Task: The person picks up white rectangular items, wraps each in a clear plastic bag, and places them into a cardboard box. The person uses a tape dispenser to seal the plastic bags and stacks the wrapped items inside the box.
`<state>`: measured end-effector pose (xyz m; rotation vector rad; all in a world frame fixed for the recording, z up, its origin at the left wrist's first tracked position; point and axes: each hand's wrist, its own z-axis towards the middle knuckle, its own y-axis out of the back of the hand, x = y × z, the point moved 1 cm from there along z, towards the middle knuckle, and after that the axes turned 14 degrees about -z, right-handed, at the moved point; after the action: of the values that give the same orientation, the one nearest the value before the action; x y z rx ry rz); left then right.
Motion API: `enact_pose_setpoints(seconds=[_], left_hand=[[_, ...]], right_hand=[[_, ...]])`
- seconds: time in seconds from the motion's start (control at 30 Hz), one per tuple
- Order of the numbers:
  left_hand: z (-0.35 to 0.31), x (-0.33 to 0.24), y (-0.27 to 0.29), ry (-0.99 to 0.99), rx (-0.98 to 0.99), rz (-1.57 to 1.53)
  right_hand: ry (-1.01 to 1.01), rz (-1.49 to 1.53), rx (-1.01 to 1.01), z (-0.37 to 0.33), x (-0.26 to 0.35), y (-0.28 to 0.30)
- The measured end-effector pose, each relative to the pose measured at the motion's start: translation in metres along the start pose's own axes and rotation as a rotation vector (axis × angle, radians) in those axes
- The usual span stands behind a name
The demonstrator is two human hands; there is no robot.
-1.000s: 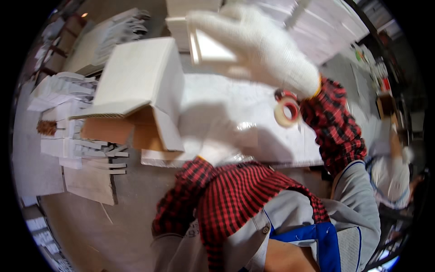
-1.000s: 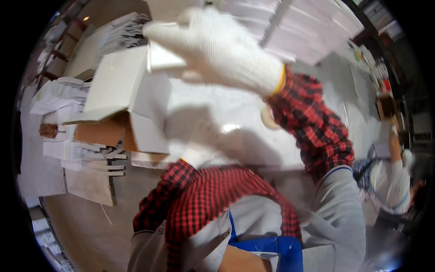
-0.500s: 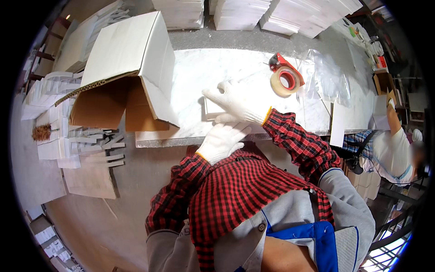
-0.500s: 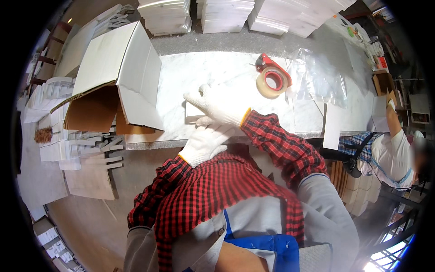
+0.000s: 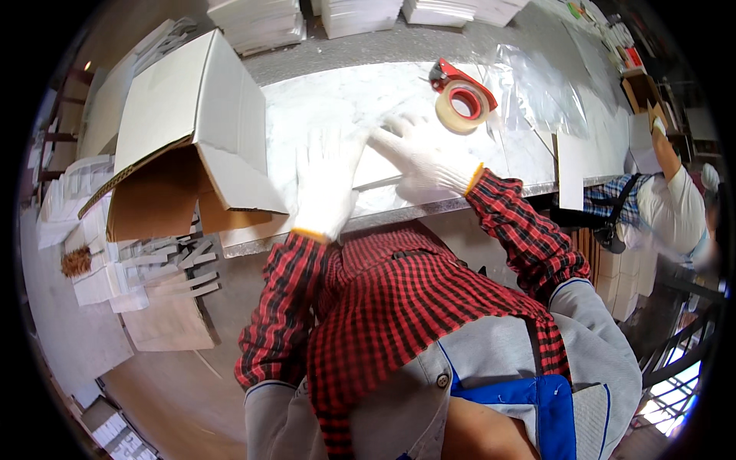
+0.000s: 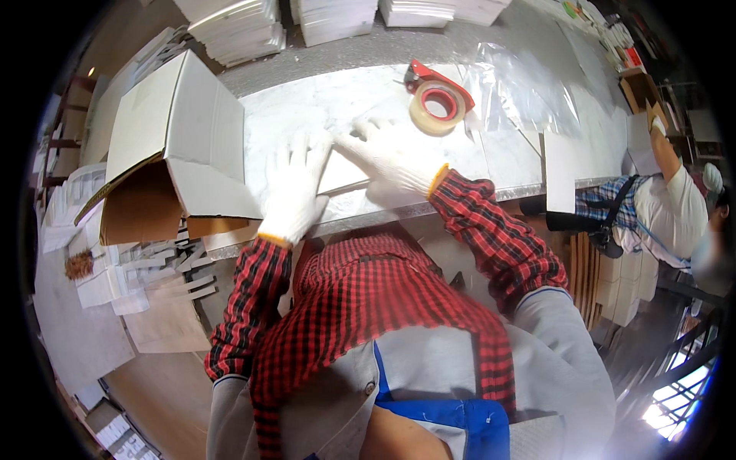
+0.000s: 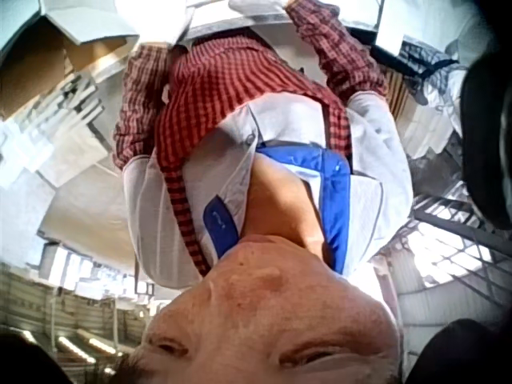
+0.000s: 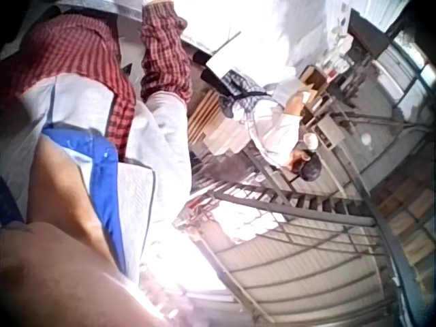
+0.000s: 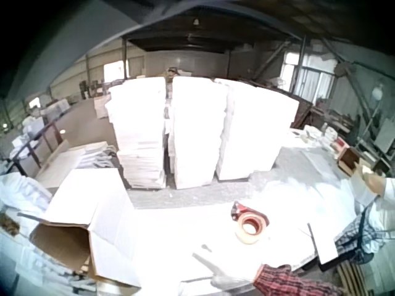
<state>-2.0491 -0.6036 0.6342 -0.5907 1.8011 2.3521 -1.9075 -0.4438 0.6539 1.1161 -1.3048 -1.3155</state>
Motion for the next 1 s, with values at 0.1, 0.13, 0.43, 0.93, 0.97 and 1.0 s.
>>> enact_pose_setpoints(seconds=[0.1, 0.13, 0.43, 0.93, 0.97, 1.0], left_hand=[[0.014, 0.013, -0.013, 0.115, 0.266, -0.151], [0.017, 0.011, -0.012, 0.106, 0.262, -0.176], [-0.024, -0.004, -0.007, 0.768, -0.161, -1.502], [-0.025, -0.001, -0.022, 0.713, -0.233, -1.852], [-0.024, 0.0, -0.023, 0.707, -0.235, -1.872], [-0.024, 0.0, -0.024, 0.72, -0.242, -1.863]], right_hand=[[-0.099, 0.136, 0.125, -0.001, 0.001, -0.002], [-0.114, 0.125, 0.134, -0.003, 0.0, -0.003], [-0.81, 1.449, 0.037, -0.046, -0.007, -0.024], [-0.848, 1.689, -0.258, -0.046, 0.024, -0.031], [-0.844, 1.697, -0.259, -0.046, 0.024, -0.033], [-0.84, 1.706, -0.26, -0.046, 0.023, -0.036]])
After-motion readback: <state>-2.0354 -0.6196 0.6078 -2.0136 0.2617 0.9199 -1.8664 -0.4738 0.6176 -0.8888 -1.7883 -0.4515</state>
